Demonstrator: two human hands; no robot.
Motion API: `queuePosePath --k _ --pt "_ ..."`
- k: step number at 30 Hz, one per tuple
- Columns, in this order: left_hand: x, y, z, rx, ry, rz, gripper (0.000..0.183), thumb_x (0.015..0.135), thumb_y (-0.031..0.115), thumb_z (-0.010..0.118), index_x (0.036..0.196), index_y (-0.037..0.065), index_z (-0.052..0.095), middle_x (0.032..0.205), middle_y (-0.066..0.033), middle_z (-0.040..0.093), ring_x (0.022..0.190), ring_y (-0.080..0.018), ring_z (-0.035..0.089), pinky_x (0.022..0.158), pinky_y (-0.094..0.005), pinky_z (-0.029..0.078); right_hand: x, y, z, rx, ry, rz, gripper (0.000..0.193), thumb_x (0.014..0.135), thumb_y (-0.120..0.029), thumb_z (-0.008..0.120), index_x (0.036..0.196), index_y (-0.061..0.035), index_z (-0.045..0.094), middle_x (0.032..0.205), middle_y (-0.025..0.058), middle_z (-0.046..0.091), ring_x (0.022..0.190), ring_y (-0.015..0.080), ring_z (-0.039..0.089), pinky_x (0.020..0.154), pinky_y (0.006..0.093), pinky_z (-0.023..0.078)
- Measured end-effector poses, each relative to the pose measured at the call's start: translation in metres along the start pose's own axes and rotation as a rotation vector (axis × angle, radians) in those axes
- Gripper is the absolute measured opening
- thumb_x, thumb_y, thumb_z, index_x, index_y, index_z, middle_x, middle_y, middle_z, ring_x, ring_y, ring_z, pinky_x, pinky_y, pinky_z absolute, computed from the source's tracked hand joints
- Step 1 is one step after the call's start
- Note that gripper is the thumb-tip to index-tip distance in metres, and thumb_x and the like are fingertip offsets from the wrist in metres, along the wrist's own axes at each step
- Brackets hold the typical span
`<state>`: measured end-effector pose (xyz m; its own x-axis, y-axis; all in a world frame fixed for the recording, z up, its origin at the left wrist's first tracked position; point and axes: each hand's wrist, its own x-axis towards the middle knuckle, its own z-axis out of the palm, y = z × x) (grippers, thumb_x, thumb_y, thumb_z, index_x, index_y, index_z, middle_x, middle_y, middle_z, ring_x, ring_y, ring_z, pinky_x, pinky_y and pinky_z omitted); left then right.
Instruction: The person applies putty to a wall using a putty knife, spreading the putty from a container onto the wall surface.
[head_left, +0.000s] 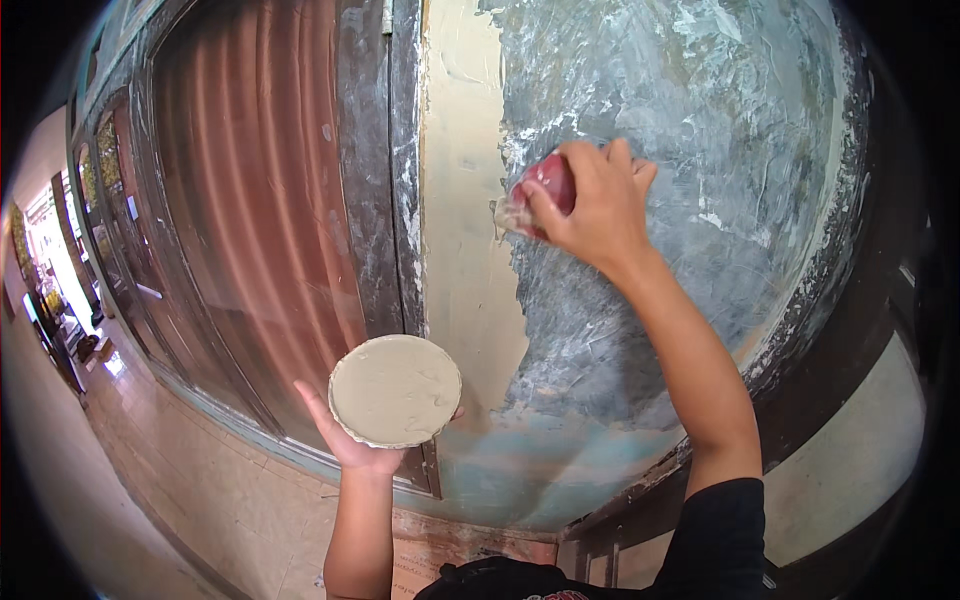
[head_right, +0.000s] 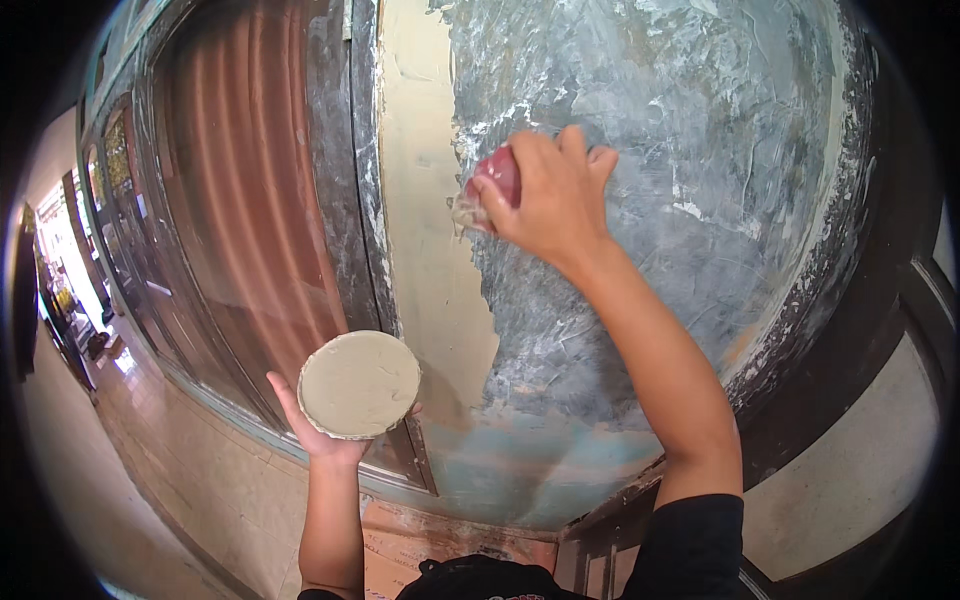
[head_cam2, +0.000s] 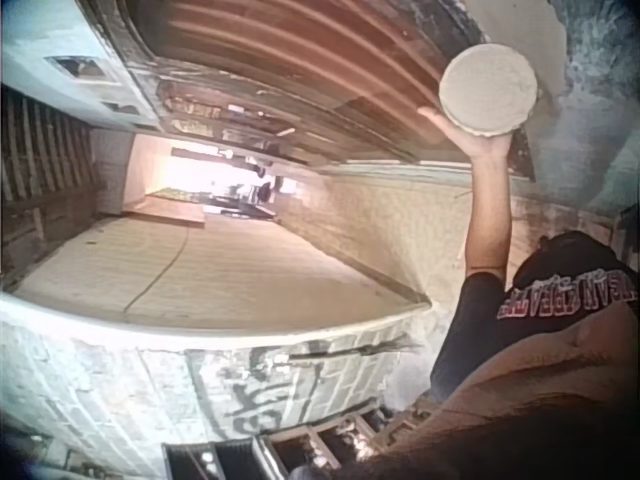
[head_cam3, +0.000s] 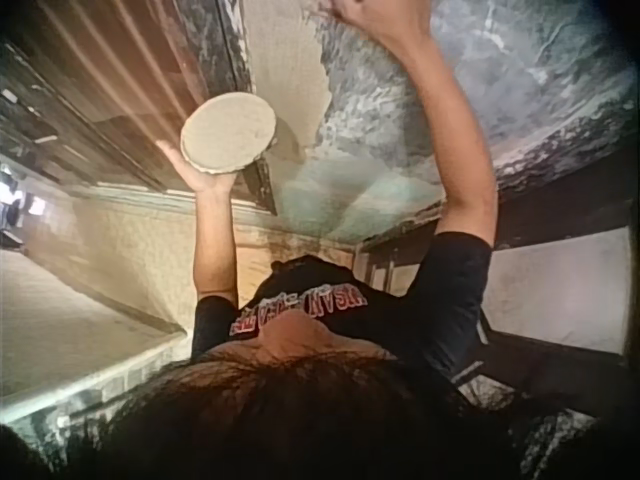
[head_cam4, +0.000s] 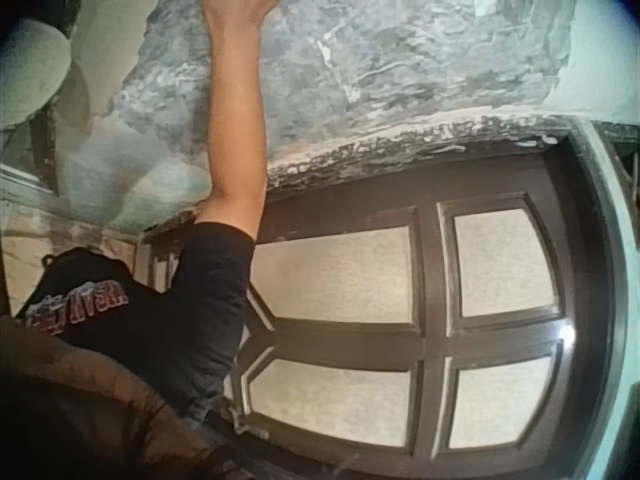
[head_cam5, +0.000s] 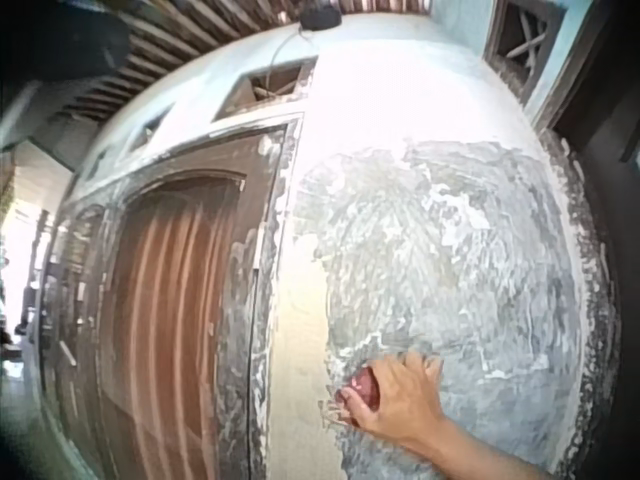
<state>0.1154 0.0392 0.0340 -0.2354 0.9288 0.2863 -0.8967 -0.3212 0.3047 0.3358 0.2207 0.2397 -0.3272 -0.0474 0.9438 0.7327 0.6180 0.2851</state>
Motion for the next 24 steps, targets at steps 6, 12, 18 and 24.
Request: queuePosePath --k 6,12,18,24 --pt "0.002 -0.002 0.001 -0.078 -0.008 -0.028 0.116 0.081 0.098 0.027 0.154 0.009 0.04 0.156 -0.0249 0.041 0.138 -0.0536 0.044 0.098 -0.0868 0.037 0.011 0.007 0.001 -0.019 0.004 -0.008 0.037 0.08 -0.04 0.078 0.1 -0.0117 0.065 0.094 0.0018 0.064 0.094 0.027 0.05 0.08 0.0474 0.028" --pt "-0.002 0.001 0.002 -0.1 0.017 -0.026 0.112 0.083 0.096 0.03 0.151 0.008 0.044 0.153 -0.0236 0.044 0.135 -0.053 0.046 0.097 -0.0848 0.039 0.002 0.003 0.001 0.005 -0.036 -0.093 0.036 0.081 -0.041 0.078 0.099 -0.0114 0.065 0.09 0.0028 0.065 0.093 0.027 0.05 0.08 0.0466 0.028" --pt "0.0 0.003 -0.002 0.014 0.056 0.018 0.106 0.085 0.093 0.032 0.145 0.007 0.051 0.148 -0.0217 0.051 0.13 -0.0499 0.051 0.098 -0.0801 0.042 0.002 0.001 -0.001 0.026 -0.046 0.021 0.037 0.082 -0.04 0.077 0.1 -0.0105 0.065 0.094 0.0045 0.063 0.094 0.0274 0.049 0.079 0.0469 0.028" --pt "0.003 0.0 -0.001 0.026 0.078 0.028 0.102 0.088 0.09 0.033 0.143 0.007 0.054 0.146 -0.0185 0.054 0.131 -0.0444 0.053 0.101 -0.0751 0.044 0.003 0.008 0.002 -0.025 0.024 -0.024 0.037 0.082 -0.04 0.078 0.1 -0.0113 0.065 0.092 0.003 0.063 0.092 0.0271 0.048 0.079 0.0475 0.027"
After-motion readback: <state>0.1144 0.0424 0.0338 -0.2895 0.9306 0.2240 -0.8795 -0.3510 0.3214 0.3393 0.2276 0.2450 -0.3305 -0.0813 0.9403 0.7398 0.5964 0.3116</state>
